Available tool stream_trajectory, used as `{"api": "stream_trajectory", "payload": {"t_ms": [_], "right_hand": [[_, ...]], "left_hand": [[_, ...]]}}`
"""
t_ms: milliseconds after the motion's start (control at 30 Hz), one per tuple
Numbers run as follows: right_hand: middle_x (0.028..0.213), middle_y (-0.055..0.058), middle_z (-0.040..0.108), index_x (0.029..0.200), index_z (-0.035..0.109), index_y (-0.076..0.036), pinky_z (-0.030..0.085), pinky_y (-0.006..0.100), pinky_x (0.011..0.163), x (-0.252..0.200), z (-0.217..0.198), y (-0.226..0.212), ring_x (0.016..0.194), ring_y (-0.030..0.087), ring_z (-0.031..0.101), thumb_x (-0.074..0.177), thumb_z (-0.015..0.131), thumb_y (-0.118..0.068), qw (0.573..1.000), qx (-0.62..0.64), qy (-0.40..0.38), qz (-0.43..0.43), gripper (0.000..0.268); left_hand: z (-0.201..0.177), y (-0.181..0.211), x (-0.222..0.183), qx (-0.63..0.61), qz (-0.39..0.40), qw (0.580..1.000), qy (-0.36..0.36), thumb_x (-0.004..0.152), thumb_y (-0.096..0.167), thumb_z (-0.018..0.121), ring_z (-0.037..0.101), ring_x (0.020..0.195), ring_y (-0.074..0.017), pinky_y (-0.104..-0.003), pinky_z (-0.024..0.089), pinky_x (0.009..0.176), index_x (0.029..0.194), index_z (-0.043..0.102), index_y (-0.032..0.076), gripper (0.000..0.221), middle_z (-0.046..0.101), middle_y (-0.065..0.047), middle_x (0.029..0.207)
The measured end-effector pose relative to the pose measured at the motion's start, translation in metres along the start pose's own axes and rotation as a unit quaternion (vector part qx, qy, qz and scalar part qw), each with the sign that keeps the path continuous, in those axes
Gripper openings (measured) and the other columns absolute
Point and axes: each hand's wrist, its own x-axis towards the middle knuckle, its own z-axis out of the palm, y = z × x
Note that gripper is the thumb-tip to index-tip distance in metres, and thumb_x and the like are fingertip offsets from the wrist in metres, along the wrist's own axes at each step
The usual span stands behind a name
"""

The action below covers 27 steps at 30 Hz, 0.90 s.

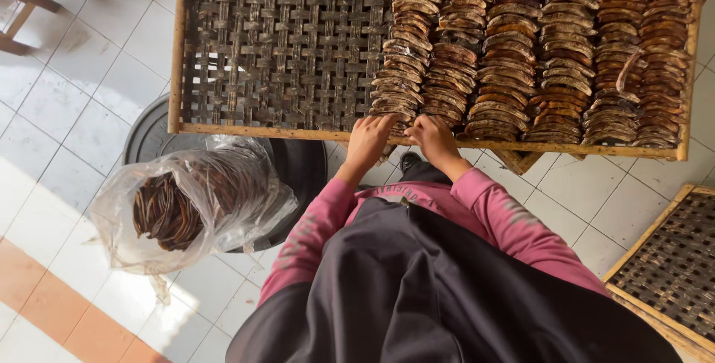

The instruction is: The person picks up dried fruit slices from a wooden tray by hand and places them into a plastic bag on top of a barrel lid.

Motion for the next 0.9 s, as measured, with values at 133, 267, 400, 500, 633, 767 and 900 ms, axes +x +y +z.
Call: {"api": "stream_trajectory", "payload": {"t_ms": [133, 267, 400, 500, 633, 767, 900], "right_hand": [[0.091, 0.01, 0.063, 0.095, 0.065, -0.004, 0.05, 0.046, 0.082, 0.011, 0.003, 0.01, 0.09, 0.033, 0.061, 0.099, 0.069, -0.024, 1.0, -0.004, 0.013, -0.014, 0.02], [0.099, 0.009, 0.064, 0.097, 0.063, -0.003, 0.05, 0.046, 0.084, 0.015, -0.012, 0.003, 0.092, 0.032, 0.062, 0.099, 0.065, -0.014, 0.992, -0.053, 0.022, -0.115, 0.012], [0.098, 0.011, 0.064, 0.096, 0.061, -0.004, 0.05, 0.045, 0.079, 0.011, -0.031, 0.009, 0.091, 0.033, 0.064, 0.089, 0.064, -0.005, 0.99, 0.094, 0.06, -0.085, 0.008], [0.101, 0.009, 0.065, 0.113, 0.055, -0.003, 0.053, 0.04, 0.083, 0.0, -0.036, 0.033, 0.092, 0.027, 0.066, 0.102, 0.052, 0.004, 0.959, 0.266, 0.102, -0.007, 0.013], [0.097, 0.005, 0.06, 0.124, 0.045, -0.005, 0.053, 0.03, 0.077, -0.01, -0.033, 0.074, 0.084, 0.014, 0.062, 0.113, 0.04, 0.0, 0.879, 0.432, 0.152, 0.135, 0.013], [0.089, 0.001, 0.046, 0.126, 0.05, -0.005, 0.038, 0.025, 0.058, -0.013, -0.024, 0.085, 0.066, 0.009, 0.043, 0.11, 0.048, -0.003, 0.869, 0.412, 0.162, 0.221, 0.017], [0.09, 0.0, 0.051, 0.122, 0.055, -0.004, 0.042, 0.023, 0.063, -0.01, -0.022, 0.073, 0.072, 0.007, 0.047, 0.107, 0.053, -0.003, 0.899, 0.363, 0.154, 0.19, 0.015]], "left_hand": [[0.032, -0.004, 0.016, 0.042, 0.025, 0.997, -0.054, 0.089, 0.009, 0.062, 0.066, 0.1, -0.0235, -0.04, 0.046, 0.088, 0.127, 0.061, 0.017, 0.039, 0.073, -0.002, 0.097], [0.043, -0.007, 0.021, 0.038, 0.048, 0.996, -0.068, 0.086, 0.011, 0.063, 0.066, 0.101, -0.0247, -0.041, 0.045, 0.086, 0.13, 0.056, 0.013, 0.044, 0.074, -0.002, 0.093], [0.038, -0.014, 0.026, 0.048, 0.038, 0.992, -0.108, 0.087, 0.012, 0.065, 0.067, 0.098, -0.0243, -0.042, 0.045, 0.088, 0.13, 0.057, 0.016, 0.044, 0.075, -0.001, 0.089], [0.038, -0.015, 0.027, 0.034, 0.053, 0.992, -0.113, 0.089, 0.015, 0.065, 0.068, 0.098, -0.0237, -0.041, 0.044, 0.087, 0.126, 0.058, 0.017, 0.038, 0.076, 0.0, 0.091], [0.037, -0.019, 0.025, 0.056, 0.122, 0.986, -0.102, 0.098, 0.014, 0.062, 0.068, 0.098, -0.0206, -0.039, 0.045, 0.093, 0.137, 0.055, 0.016, 0.04, 0.074, 0.0, 0.095], [0.034, -0.029, 0.025, 0.104, 0.135, 0.973, -0.157, 0.097, 0.014, 0.06, 0.068, 0.094, -0.0192, -0.04, 0.045, 0.096, 0.149, 0.05, 0.014, 0.053, 0.072, -0.001, 0.092], [0.036, -0.033, 0.031, 0.171, 0.243, 0.945, -0.139, 0.095, 0.016, 0.058, 0.068, 0.096, -0.0192, -0.039, 0.046, 0.095, 0.15, 0.049, 0.012, 0.056, 0.071, -0.001, 0.099]]}}
